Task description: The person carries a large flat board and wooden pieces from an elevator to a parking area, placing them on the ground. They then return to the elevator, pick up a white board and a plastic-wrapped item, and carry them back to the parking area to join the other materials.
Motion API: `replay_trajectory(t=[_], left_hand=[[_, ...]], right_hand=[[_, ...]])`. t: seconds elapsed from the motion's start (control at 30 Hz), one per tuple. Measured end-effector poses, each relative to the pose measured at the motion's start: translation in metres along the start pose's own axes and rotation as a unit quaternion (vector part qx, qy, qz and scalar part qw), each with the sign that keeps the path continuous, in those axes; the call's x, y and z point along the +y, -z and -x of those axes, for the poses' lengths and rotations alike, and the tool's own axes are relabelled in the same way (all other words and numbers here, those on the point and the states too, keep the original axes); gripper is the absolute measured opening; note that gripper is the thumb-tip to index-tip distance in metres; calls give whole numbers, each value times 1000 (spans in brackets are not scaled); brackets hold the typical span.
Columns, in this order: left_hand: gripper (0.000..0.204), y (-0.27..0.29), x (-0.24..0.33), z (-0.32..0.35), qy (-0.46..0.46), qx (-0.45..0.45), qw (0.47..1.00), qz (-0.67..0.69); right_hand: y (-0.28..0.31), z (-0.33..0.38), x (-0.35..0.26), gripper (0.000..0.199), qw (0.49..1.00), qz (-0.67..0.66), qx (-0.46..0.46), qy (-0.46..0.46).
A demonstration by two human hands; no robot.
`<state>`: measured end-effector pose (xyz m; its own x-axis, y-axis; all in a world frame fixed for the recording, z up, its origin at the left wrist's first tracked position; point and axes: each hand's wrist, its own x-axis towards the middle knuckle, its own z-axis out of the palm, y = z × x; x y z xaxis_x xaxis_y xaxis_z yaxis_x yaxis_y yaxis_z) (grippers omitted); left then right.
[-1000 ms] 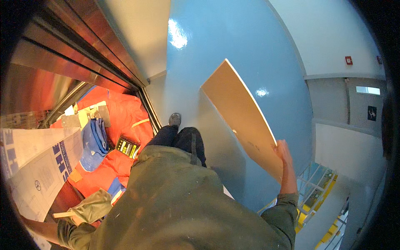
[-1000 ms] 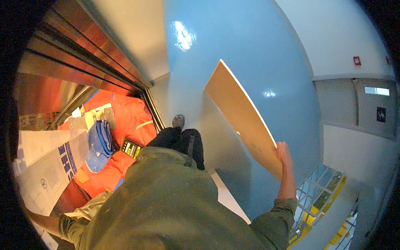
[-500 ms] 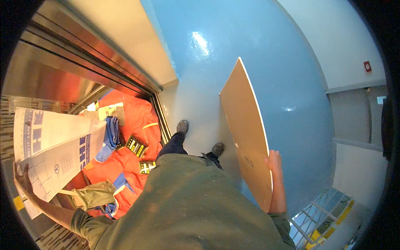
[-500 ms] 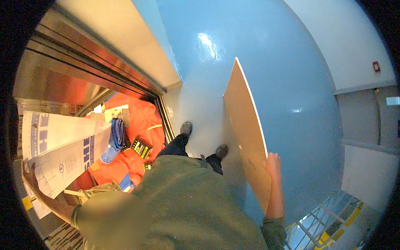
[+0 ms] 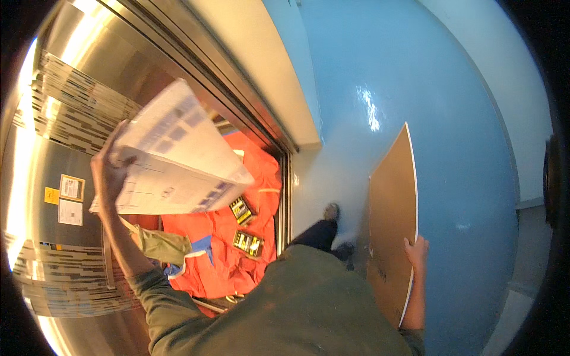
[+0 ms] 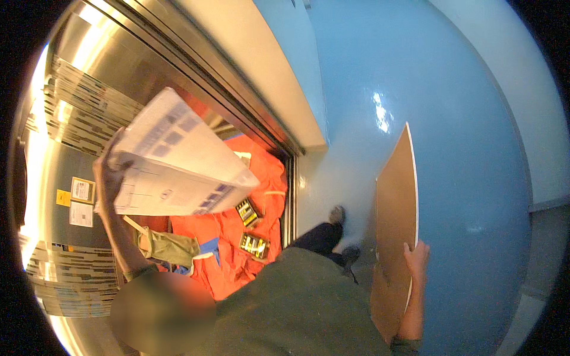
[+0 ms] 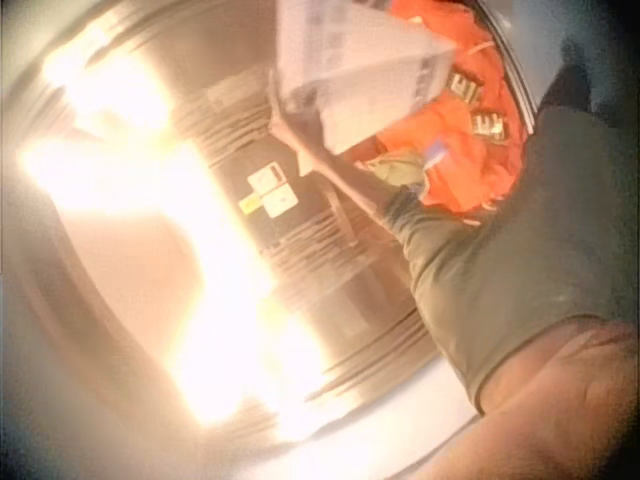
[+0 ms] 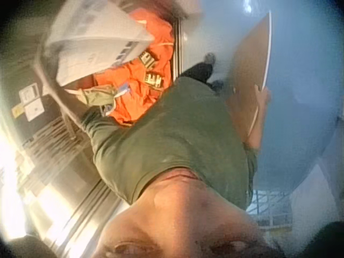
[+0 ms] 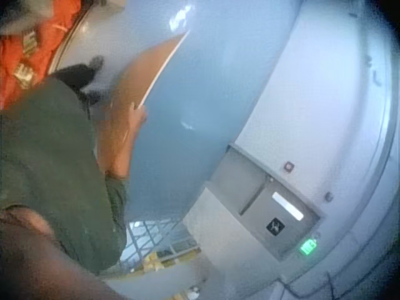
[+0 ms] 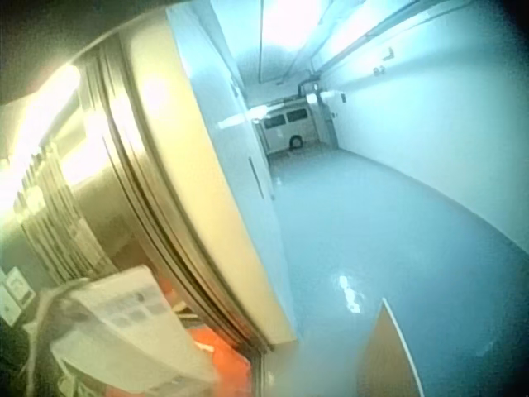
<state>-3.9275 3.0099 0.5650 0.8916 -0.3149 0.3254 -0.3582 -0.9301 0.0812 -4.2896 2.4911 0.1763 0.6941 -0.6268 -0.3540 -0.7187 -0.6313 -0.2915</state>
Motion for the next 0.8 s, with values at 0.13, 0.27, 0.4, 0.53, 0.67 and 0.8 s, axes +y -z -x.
replay_trajectory(t=[0.13, 0.27, 0.4, 0.53, 0.67, 0.8], left_hand=[[77, -46, 24, -12, -74, 12, 996, 45], [77, -68, 40, -8, -29, -25, 992, 120], [76, -99, 61, -31, -43, -9, 980, 196], [76, -121, 77, -61, -52, -25, 972, 227], [75, -127, 71, -80, -73, -15, 956, 284], [70, -114, 75, -84, -102, 15, 943, 316]], right_hand=[[11, -37, -7, 57, 984, 81, -157, 1], [44, -7, -14, 55, 967, 86, -237, -48], [14, -1, 8, 47, 988, 101, -112, -14], [28, -23, -9, 42, 977, 87, -191, -37], [41, -3, -8, 36, 972, 132, -188, -58], [28, 43, 1, 33, 980, 143, -130, -41]])
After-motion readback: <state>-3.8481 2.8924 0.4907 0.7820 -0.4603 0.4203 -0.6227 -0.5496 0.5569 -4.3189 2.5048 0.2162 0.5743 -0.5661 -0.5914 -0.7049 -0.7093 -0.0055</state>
